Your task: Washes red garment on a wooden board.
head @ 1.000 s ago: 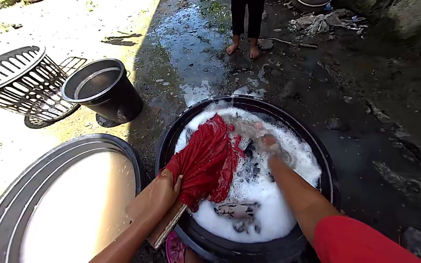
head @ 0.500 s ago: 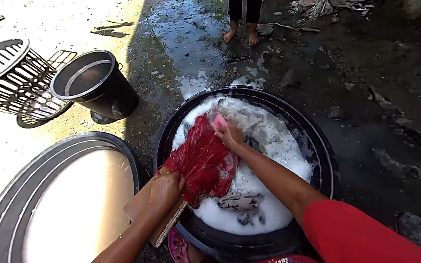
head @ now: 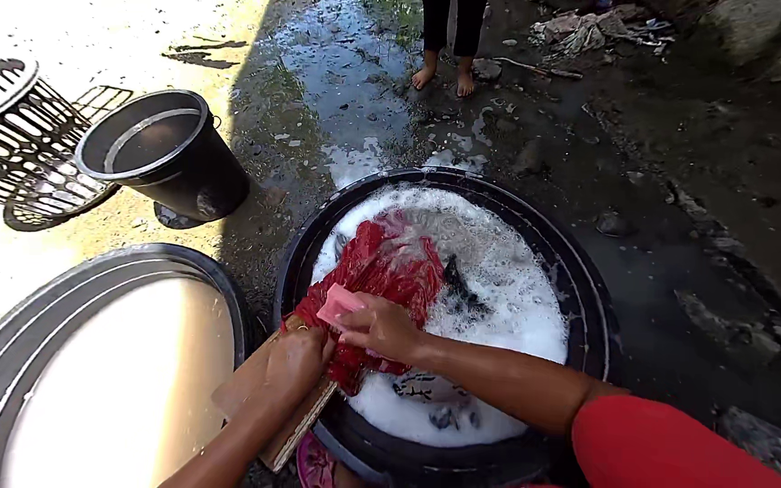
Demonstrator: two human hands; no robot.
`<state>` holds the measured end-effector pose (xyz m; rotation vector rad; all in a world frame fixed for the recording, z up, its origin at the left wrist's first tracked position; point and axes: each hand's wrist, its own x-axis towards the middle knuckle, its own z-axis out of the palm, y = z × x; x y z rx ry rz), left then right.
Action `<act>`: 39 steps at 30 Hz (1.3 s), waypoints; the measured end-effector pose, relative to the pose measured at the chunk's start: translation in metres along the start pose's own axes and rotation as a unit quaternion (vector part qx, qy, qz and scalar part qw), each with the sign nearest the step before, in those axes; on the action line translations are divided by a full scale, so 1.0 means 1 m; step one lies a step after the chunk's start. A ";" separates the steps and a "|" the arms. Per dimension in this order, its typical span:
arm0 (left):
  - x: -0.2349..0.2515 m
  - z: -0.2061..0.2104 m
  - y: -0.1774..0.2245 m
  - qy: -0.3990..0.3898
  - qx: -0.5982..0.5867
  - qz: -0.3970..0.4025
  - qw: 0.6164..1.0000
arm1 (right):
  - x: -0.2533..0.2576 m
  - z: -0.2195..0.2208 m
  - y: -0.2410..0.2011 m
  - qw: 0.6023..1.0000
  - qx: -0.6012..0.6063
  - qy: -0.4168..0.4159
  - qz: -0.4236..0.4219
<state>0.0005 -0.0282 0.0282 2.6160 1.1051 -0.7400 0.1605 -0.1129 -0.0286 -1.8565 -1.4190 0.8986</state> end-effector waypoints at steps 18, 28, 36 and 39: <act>0.005 0.005 -0.011 0.035 -0.097 0.024 0.994 | 0.080 -0.062 0.092 0.978 -0.028 0.108 0.176; -0.054 -0.070 0.022 0.012 -0.766 0.144 0.627 | -0.006 -0.140 0.055 0.835 0.483 0.245 0.095; -0.086 -0.135 -0.026 0.042 -0.785 0.492 0.374 | -0.029 -0.250 -0.026 0.702 0.590 0.320 -0.241; -0.026 -0.115 -0.019 0.274 -0.797 0.393 0.369 | 0.009 -0.257 -0.037 0.683 0.581 0.352 -0.268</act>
